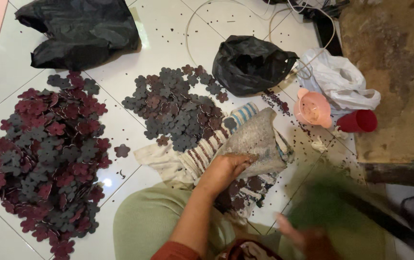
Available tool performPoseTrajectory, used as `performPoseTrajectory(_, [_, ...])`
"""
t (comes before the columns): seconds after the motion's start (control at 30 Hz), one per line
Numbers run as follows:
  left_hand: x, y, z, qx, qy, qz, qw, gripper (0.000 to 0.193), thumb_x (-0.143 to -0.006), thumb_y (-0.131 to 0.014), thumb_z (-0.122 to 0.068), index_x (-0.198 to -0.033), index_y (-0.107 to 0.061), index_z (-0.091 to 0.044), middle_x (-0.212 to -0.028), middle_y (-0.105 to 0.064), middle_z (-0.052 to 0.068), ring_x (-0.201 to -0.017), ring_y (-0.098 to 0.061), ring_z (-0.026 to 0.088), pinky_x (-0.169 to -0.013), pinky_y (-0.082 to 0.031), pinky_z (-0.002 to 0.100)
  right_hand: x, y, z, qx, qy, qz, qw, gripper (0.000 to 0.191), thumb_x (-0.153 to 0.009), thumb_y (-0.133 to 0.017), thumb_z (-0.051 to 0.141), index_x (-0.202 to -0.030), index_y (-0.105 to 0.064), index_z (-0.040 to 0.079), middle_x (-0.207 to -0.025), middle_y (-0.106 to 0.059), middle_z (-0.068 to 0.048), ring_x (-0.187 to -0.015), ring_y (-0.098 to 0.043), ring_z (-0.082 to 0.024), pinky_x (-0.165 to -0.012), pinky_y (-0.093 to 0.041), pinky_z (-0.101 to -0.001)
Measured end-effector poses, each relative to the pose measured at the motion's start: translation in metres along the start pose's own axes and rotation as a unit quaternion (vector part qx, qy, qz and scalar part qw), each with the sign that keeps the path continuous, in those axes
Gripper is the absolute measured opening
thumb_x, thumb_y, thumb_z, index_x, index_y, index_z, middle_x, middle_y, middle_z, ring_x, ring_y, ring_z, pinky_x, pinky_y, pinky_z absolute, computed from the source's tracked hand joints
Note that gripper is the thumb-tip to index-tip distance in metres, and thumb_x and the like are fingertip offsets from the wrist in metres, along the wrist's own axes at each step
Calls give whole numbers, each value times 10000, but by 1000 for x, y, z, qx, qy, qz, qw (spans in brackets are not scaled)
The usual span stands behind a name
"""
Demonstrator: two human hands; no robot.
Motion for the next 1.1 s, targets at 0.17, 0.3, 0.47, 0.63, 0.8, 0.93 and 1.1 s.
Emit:
performPoseTrajectory(0.17, [3, 1, 4, -6, 64, 18, 998, 223, -923, -700, -160, -1137, -752, -127, -1070, -755, 146, -937, -733, 333, -843, -576, 396, 19, -37, -11, -108, -232, 152, 955, 1072, -583, -890, 236, -1506, -378, 48, -1245, -627, -166, -1107, -649, -261, -946, -515, -433])
performPoseTrajectory(0.3, [1, 0, 4, 20, 14, -3, 1000, 233, -926, -684, -136, -1150, -746, -121, -1089, -754, 153, -951, -731, 332, -836, -576, 394, 17, -9, -28, -97, -224, 115, 963, 994, -535, -922, 219, -1429, -510, 81, -1199, -688, -151, -1096, -669, -247, -974, -505, -411])
performPoseTrajectory(0.47, [1, -4, 11, 5, 43, 18, 999, 274, -911, -686, -145, -1176, -751, -131, -1075, -746, 170, -945, -718, 357, -835, -568, 407, -5, 55, -39, -30, -56, -160, 985, 1032, -536, -940, 277, -1422, -472, 31, -1257, -612, -213, -1161, -596, -311, -1016, -456, -436])
performPoseTrajectory(0.63, [3, -4, 12, -4, 34, 8, 999, 235, -928, -691, -160, -1152, -750, -116, -1067, -749, 175, -953, -721, 361, -855, -572, 410, 4, 29, -11, -15, 48, -218, 975, 1135, -545, -949, 344, -1453, -380, -31, -1347, -513, -292, -1256, -504, -387, -1057, -399, -465])
performPoseTrajectory(0.8, [5, -2, 15, -45, 63, 23, 997, 196, -936, -714, -164, -1113, -753, -89, -1024, -746, 192, -956, -707, 388, -851, -557, 431, 26, -50, -16, -4, -115, 141, 983, 1172, -560, -926, 359, -1492, -340, -39, -1402, -488, -310, -1306, -488, -409, -1067, -391, -468])
performPoseTrajectory(0.93, [6, 3, 14, 79, 84, -23, 993, 238, -928, -673, -135, -1155, -729, -92, -1075, -759, 164, -949, -747, 292, -851, -571, 373, 31, -32, -39, -67, -196, 143, 968, 1092, -559, -893, 270, -1513, -403, 62, -1350, -595, -222, -1230, -617, -342, -1003, -480, -429])
performPoseTrajectory(1.1, [7, -2, 24, 96, 210, 12, 973, 275, -946, -666, -162, -1203, -732, -88, -1020, -769, 147, -885, -735, 217, -836, -557, 347, 32, -23, -30, 36, -183, 209, 960, 1121, -564, -946, 374, -1532, -407, 205, -1268, -620, -186, -1163, -646, -351, -949, -517, -434])
Point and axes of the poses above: each hand's wrist, its own x-axis away from the middle knuckle, its own y-axis out of the back of the hand, z = x × y, the point moved 4 cm from there along -x, towards the middle knuckle
